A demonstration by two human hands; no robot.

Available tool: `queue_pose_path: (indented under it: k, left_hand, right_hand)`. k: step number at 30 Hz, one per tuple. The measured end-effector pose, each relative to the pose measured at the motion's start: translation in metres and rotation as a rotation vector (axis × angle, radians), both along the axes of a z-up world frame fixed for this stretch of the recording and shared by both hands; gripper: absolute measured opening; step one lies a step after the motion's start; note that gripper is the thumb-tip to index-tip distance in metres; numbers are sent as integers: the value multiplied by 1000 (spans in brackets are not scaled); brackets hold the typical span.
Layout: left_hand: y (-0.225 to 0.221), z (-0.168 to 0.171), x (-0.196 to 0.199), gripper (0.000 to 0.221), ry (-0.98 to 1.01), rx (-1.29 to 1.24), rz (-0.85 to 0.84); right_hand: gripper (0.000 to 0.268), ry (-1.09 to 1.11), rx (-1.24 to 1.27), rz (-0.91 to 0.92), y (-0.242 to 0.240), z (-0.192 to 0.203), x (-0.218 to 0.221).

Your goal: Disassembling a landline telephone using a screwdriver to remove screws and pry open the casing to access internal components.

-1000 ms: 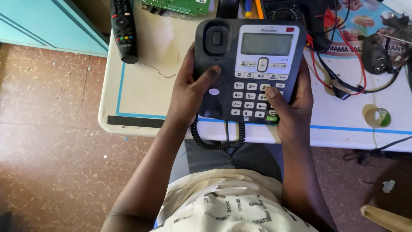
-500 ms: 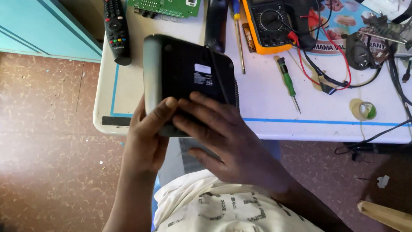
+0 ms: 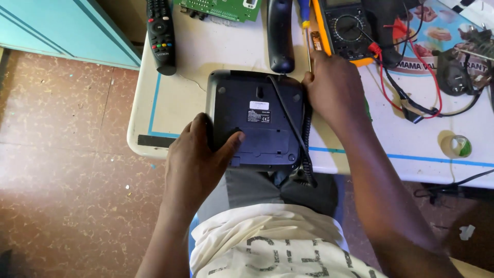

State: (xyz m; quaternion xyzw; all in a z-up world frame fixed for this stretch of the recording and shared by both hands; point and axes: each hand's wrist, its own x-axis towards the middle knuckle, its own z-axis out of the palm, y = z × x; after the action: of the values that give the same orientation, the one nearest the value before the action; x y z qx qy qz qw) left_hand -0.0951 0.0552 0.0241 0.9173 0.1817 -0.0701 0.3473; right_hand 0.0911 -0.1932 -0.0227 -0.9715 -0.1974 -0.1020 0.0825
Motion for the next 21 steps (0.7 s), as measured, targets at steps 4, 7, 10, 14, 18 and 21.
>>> queue_pose_path:
  k: [4,7,10,14,18,21]
  left_hand:
    - [-2,-12,-3,60,-58,66,-44]
    - [-6,-24,-4,61,-138,181,-74]
    - [-16,-35,6,68,-317,391,-139]
    - [-20,-48,15,58,-343,250,-123]
    - [4,-23,-2,46,-393,-60,-249]
    - [30,-17,-32,73,-398,-109,-514]
  right_hand:
    - [32,114,-35,-142,-8,8,-10]
    - [27,245,-5,-312,-16,12,-24]
    - [13,108,69,-207,-37,-3,-22]
    - [4,-119,16,-75,-63,-17,-17]
    - [10,-310,219,13,-108,-34,-16]
    - [14,405,989,-403,-77,22,-58]
